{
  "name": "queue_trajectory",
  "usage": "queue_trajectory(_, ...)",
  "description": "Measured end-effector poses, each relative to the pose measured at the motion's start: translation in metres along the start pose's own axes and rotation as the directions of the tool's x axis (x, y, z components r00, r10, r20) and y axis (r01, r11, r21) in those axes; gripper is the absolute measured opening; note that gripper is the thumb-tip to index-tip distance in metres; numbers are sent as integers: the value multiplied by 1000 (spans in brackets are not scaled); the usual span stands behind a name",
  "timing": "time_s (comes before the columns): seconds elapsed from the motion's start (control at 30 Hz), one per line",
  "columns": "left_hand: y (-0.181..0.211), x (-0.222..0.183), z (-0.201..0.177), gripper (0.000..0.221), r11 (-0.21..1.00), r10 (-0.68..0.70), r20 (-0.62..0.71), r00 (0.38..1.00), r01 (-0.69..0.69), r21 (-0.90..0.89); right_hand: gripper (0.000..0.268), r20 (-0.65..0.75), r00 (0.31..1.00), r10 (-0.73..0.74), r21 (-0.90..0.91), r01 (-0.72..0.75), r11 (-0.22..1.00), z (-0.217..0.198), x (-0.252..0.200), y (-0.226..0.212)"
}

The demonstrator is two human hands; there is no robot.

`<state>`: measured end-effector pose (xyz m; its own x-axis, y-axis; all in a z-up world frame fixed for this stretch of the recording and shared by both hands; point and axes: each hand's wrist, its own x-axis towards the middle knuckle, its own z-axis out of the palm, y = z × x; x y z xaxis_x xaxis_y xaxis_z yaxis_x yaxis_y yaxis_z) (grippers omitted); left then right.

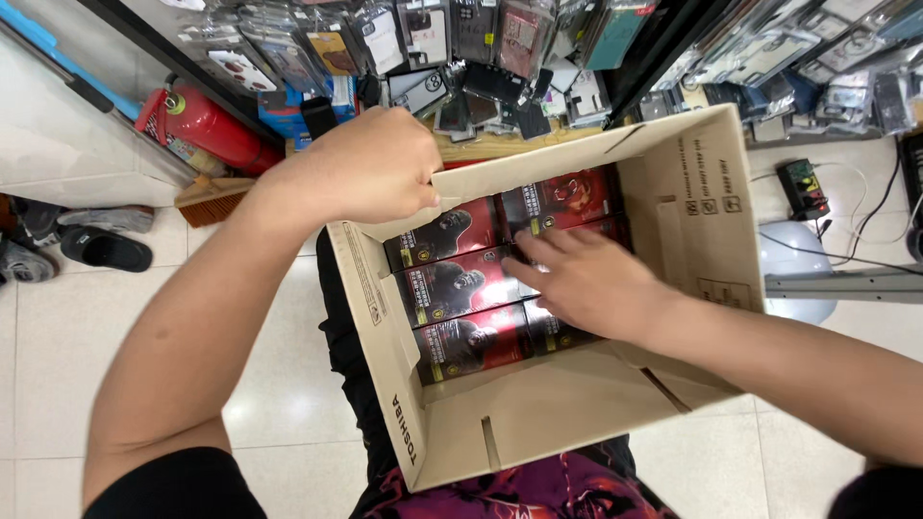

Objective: The person takes a smartphone screen protector out of its packaging, wipes the packaging and the box with a cloth, and then arranges multiple identical boxes into a larger cardboard box.

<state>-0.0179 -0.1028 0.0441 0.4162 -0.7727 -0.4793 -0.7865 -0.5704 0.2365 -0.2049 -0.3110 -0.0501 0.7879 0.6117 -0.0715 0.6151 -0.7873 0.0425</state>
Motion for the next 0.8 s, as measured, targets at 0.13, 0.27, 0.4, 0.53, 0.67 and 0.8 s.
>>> queue_trajectory(0.13, -19, 8, 24, 41, 995, 24, -75, 997, -17, 95, 52, 120, 992, -49, 148, 31, 989, 32, 28, -16)
queue_trajectory(0.27, -12, 0, 31, 35, 979, 85, -171, 982, -50, 196, 61, 233, 971, -44, 205, -5, 979, 65, 48, -40)
queue_trajectory(0.4, -6, -4, 34, 37, 960, 176, -251, 952, -109, 258, 79, 499, 845, 193, 28, -238, 971, 47, 85, -65)
queue_trajectory(0.53, -4, -6, 38, 27, 971, 165, -237, 958, -115, 208, 83, 580, 791, 194, 220, -381, 898, 26, 91, -75)
queue_trajectory(0.67, -4, -20, 30, 22, 979, 202, -340, 918, -180, 96, 62, -49, 986, 157, -59, -160, 985, 47, 77, -60)
queue_trajectory(0.8, -5, -17, 38, 21, 958, 273, -394, 877, -211, 195, 32, -202, 977, -60, -286, -1, 958, 45, 63, -7)
